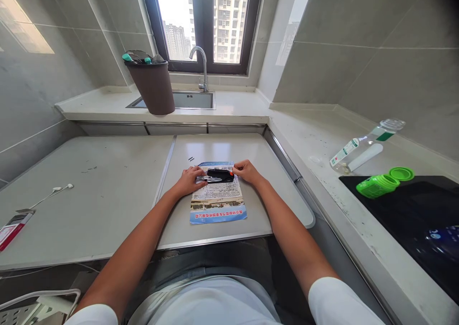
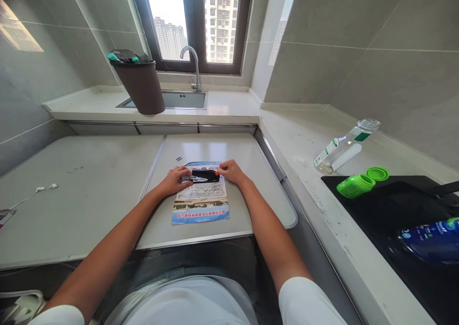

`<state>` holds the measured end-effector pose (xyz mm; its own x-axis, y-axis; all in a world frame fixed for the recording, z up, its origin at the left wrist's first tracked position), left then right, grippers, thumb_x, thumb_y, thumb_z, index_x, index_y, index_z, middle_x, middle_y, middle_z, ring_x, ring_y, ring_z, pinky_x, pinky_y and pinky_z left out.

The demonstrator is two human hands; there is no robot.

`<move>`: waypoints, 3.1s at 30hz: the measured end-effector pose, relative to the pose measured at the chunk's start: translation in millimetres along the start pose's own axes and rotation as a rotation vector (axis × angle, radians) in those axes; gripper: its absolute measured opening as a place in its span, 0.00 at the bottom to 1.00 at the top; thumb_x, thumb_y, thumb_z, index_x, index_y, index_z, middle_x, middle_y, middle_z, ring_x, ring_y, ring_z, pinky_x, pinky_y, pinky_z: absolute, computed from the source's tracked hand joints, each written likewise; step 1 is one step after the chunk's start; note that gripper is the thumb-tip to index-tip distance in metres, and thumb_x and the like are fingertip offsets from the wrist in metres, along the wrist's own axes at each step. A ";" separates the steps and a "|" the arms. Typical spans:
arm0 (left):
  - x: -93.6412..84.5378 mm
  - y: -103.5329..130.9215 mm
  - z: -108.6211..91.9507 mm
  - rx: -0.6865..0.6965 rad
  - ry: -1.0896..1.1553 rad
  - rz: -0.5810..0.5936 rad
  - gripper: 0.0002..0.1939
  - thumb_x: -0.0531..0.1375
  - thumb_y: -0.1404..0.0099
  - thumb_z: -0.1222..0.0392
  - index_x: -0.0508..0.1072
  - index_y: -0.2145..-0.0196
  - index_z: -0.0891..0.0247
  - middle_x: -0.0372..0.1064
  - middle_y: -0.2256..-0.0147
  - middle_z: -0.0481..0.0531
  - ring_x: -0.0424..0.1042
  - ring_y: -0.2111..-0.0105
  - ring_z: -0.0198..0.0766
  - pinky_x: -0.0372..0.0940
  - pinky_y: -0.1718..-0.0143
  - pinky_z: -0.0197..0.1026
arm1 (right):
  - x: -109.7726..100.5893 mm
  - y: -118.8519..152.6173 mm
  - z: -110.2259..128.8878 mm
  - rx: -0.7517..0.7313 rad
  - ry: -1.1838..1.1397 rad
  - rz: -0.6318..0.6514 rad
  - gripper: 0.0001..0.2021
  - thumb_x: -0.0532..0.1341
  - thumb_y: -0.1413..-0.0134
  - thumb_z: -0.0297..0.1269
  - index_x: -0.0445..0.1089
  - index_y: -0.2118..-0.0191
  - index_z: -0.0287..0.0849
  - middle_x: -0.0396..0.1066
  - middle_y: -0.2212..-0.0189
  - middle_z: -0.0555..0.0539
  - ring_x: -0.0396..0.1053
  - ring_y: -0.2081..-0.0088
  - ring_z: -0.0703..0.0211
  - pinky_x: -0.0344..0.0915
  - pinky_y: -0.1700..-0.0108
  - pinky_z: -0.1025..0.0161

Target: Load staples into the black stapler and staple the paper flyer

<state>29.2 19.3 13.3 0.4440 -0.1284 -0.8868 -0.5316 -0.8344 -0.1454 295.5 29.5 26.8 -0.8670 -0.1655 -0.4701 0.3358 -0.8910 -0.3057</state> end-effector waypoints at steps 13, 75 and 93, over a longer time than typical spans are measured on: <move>-5.8 -0.1 -2.2 0.077 0.105 -0.070 0.15 0.66 0.34 0.47 0.81 0.56 0.59 0.76 0.50 0.59 0.71 0.47 0.53 0.62 0.43 0.53 | 2.8 2.0 16.8 -0.156 0.104 -0.158 0.20 0.60 0.33 0.51 0.68 0.73 0.43 0.65 0.74 0.51 0.58 0.70 0.61 0.57 0.65 0.63; 7.0 0.4 34.8 -0.429 1.490 -0.077 0.28 0.81 0.51 0.60 0.78 0.55 0.68 0.80 0.62 0.55 0.80 0.66 0.35 0.78 0.57 0.37 | 19.3 2.8 28.3 -0.099 0.514 -0.232 0.11 0.69 0.37 0.39 0.76 0.52 0.41 0.76 0.58 0.44 0.71 0.56 0.51 0.58 0.51 0.56; -8.0 2.5 -5.3 -0.097 1.279 0.079 0.24 0.77 0.42 0.52 0.74 0.55 0.65 0.67 0.74 0.45 0.62 0.77 0.28 0.57 0.75 0.32 | 36.5 7.4 57.2 -0.374 0.251 -0.073 0.23 0.66 0.33 0.48 0.70 0.37 0.49 0.71 0.49 0.42 0.70 0.47 0.50 0.68 0.42 0.49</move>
<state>28.2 15.4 22.3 0.8155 -0.5544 0.1664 -0.5574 -0.8296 -0.0322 245.2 -7.3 54.8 -0.7930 0.0407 -0.6079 0.4270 -0.6747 -0.6021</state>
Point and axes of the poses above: each hand's wrist, its own y-axis away from the middle knuckle, its own x-axis out of the palm, z = x × y, the point moved 6 cm from there along -y, towards the middle knuckle
